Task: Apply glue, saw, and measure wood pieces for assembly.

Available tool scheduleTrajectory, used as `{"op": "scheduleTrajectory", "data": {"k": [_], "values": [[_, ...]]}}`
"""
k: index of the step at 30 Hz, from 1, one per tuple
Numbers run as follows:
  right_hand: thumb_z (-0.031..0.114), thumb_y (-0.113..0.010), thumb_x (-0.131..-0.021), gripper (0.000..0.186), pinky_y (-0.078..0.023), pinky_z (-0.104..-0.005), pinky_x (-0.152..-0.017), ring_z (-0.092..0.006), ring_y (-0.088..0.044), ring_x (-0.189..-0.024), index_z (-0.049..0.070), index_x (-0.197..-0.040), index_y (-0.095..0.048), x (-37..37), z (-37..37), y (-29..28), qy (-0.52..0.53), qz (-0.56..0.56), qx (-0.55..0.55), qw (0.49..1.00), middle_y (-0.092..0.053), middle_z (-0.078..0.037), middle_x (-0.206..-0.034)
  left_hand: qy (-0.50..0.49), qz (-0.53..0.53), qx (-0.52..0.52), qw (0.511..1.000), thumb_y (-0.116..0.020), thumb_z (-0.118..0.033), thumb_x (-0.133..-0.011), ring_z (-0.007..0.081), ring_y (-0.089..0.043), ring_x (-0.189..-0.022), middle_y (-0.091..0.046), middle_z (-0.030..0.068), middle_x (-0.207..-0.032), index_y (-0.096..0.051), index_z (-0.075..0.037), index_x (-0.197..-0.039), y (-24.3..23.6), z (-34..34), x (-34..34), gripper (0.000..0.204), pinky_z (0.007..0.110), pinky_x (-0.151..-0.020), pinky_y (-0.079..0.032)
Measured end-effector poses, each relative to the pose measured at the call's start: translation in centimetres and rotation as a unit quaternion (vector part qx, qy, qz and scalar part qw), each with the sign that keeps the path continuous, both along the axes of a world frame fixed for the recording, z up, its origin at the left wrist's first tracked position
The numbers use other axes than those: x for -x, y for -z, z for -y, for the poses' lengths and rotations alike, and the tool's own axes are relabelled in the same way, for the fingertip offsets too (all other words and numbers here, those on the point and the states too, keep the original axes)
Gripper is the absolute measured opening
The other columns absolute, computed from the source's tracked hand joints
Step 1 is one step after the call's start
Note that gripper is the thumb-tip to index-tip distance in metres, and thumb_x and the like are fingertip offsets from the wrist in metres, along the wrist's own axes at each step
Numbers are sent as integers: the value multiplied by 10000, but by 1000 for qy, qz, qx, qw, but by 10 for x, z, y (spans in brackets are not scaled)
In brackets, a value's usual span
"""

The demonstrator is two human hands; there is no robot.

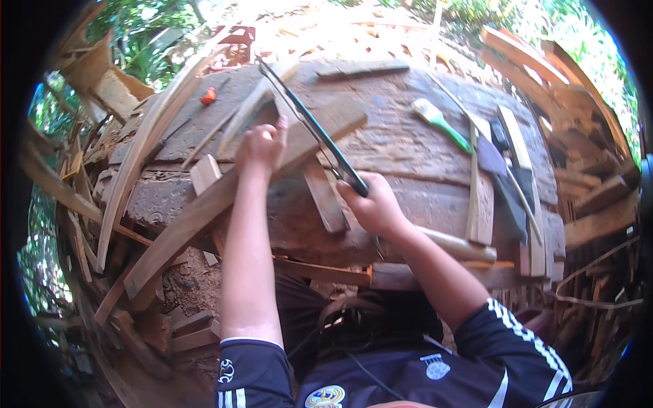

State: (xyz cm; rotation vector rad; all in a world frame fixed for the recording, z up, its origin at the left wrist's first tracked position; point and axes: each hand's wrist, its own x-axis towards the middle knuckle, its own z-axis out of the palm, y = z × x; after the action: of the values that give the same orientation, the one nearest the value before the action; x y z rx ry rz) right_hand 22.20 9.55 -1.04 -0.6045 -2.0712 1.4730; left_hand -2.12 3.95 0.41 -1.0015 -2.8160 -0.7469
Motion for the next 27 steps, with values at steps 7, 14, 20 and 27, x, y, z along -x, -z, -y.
{"op": "scheduleTrajectory", "data": {"k": [7,14,20,27], "values": [[241,-638,-933,359,-370,-380,-536,-135,-381,-553,-8,-701,-525,-3,0,1,17,32,8,999,-427,-60,-544,17,9,-5,1000,-443,-638,-943,397,-709,-930,-736,204,-926,-769,-101,-861,-7,3,-9,634,502,-800,-566],[228,-641,-943,357,-349,-354,-521,-100,-386,-545,3,-687,-533,-6,-7,9,22,15,44,999,-444,-20,-545,26,3,-14,1000,-458,-574,-949,387,-717,-909,-743,185,-921,-765,-100,-888,-3,-1,-15,568,491,-796,-576],[203,-639,-952,337,-330,-313,-486,-68,-399,-525,50,-670,-535,-23,7,-22,10,56,166,984,-453,38,-553,-21,62,34,997,-455,-531,-969,380,-689,-1044,-720,194,-1100,-746,-89,-1020,0,0,5,531,482,-898,-555],[191,-609,-981,344,-314,-258,-461,-34,-422,-500,78,-663,-545,-117,30,-26,0,91,145,985,-485,52,-552,-35,68,5,997,-451,-494,-989,381,-675,-1098,-706,195,-1163,-742,-86,-1067,0,-2,3,507,474,-943,-544]]}}
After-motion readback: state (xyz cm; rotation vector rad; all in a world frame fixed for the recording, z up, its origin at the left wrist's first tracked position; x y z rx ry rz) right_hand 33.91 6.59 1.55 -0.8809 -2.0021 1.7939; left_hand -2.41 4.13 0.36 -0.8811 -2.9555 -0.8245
